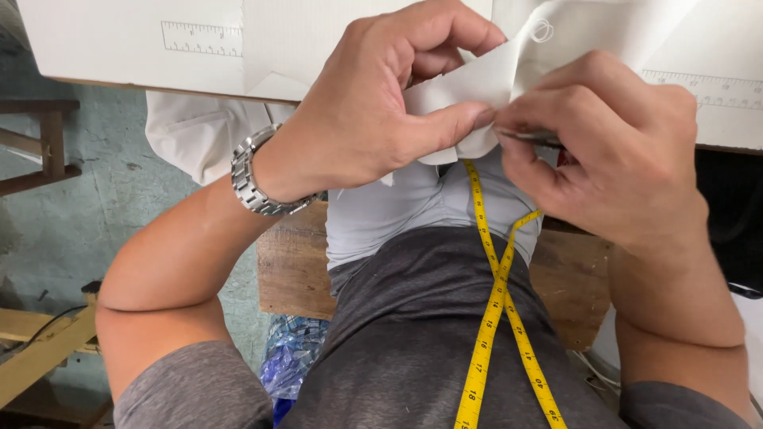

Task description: A person uses thread nippers to trim the edges of a white fabric component on a sewing machine table.

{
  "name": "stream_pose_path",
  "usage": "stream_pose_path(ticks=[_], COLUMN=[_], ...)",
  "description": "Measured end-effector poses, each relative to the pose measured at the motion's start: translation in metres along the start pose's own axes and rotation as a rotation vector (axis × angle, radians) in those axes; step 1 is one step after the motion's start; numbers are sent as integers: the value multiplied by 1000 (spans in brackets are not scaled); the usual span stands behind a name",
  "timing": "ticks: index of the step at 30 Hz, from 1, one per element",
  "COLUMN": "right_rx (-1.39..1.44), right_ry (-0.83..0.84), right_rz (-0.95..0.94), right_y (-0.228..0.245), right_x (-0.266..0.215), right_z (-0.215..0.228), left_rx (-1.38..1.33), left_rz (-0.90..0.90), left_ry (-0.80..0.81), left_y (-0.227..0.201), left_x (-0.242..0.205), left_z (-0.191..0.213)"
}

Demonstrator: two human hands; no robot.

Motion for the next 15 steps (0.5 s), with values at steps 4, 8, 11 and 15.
stream_pose_path(ticks=[4,8,11,15], right_rx=[22,335,322,295], right_ry=[55,-286,-253,-144], right_rz=[-27,-390,-368,-336], right_y=[-7,-41,-35,-22], right_x=[-4,-34,-36,-27], right_z=[-11,13,11,4], left_rx=[34,40,21,-65], left_rz=[-15,44,-2,82], left_ry=[-4,-36,0,78], left_y=[10,6,7,17], left_x=[0,-3,-3,-4], left_z=[2,12,8,-6])
Point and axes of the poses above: each hand's wrist, its own x-axis towards the middle knuckle, its own z-axis out of the back of the hand, y = z × x, the point moved 9 cm from there along x, towards the middle knuckle, and after that the axes turned 11 degrees about -y, right-handed, at the moved point
